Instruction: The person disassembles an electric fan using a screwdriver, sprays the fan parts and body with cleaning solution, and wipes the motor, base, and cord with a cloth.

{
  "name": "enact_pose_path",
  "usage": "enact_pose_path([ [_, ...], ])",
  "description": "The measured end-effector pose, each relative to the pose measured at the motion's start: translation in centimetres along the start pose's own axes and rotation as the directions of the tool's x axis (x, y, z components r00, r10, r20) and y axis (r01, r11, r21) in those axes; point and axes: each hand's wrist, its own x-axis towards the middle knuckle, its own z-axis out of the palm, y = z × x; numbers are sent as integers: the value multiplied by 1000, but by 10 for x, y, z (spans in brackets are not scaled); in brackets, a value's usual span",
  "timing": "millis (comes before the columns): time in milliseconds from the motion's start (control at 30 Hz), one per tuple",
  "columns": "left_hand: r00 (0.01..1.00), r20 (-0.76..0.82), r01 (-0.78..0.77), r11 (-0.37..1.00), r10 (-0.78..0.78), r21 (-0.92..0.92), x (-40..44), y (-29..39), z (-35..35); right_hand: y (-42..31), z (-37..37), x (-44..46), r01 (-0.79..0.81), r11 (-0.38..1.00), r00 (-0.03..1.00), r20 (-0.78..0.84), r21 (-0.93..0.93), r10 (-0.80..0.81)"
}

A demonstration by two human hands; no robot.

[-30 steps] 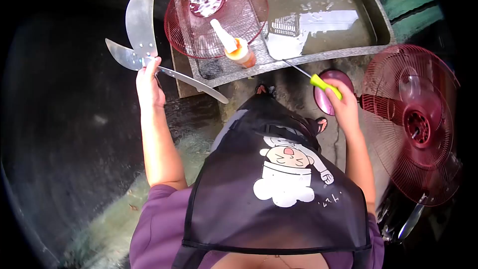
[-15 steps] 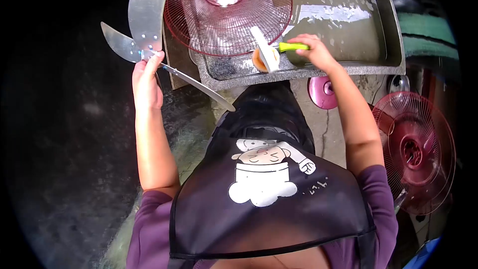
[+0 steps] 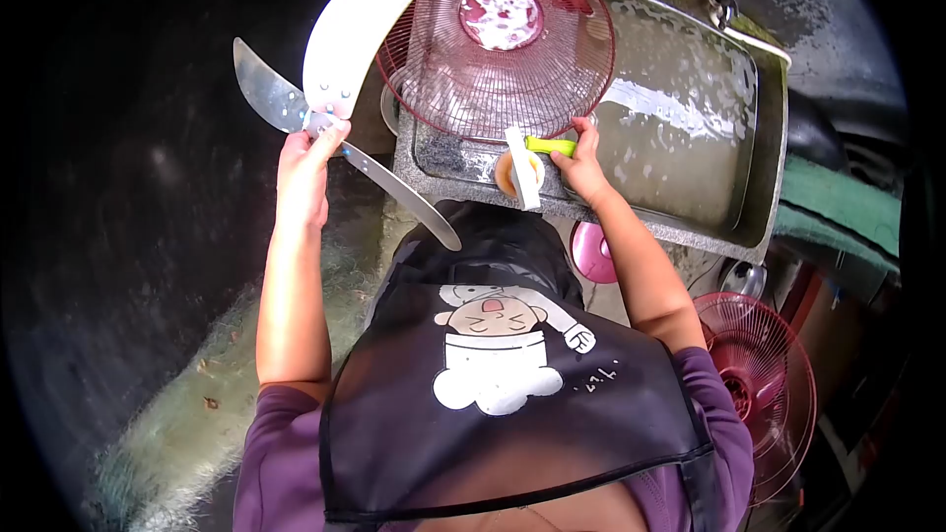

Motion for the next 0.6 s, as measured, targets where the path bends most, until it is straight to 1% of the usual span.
enact_pose_path([
  [33,1000,4,5,1000,-5,11,0,0,0,-5,-3,-2,6,1000,1000,-25,11,-6],
  [67,1000,-15,13,1000,-13,7,3,-9,-2,-10,-11,-10,110,979,993,-15,-172,-114],
  [100,1000,-20,23,1000,-23,8,3,-11,-3,-38,-24,-17,133,943,991,39,-304,-127],
  [167,999,-32,29,1000,-29,1,0,-10,1,-79,-31,-27,294,879,953,187,-377,-238],
  [233,998,-46,43,999,-43,-2,2,-11,2,-121,-22,-33,353,909,912,298,-222,-282],
  [267,997,-57,54,999,-55,-6,3,-13,2,-130,-11,-32,389,914,902,248,-114,-353],
  [300,997,-58,55,998,-55,-10,4,-16,2,-136,0,-30,409,909,903,178,-80,-390],
  [400,996,-56,68,995,-72,-71,9,-18,1,-140,11,-19,414,909,900,175,-46,-400],
  [467,996,-73,45,994,-53,-103,11,-17,6,-146,7,-18,412,899,899,96,150,-428],
  [500,996,-73,34,992,-43,-119,16,-18,8,-161,-7,-18,448,877,887,38,177,-461],
  [533,997,-73,23,991,-33,-134,20,-19,11,-169,-20,-22,346,920,931,58,183,-361],
  [567,1000,-19,4,990,-7,-140,29,-26,13,-169,-32,-27,238,953,963,79,186,-256],
  [600,999,35,-14,989,19,-149,40,-33,18,-161,-41,-30,176,924,978,47,338,-203],
])
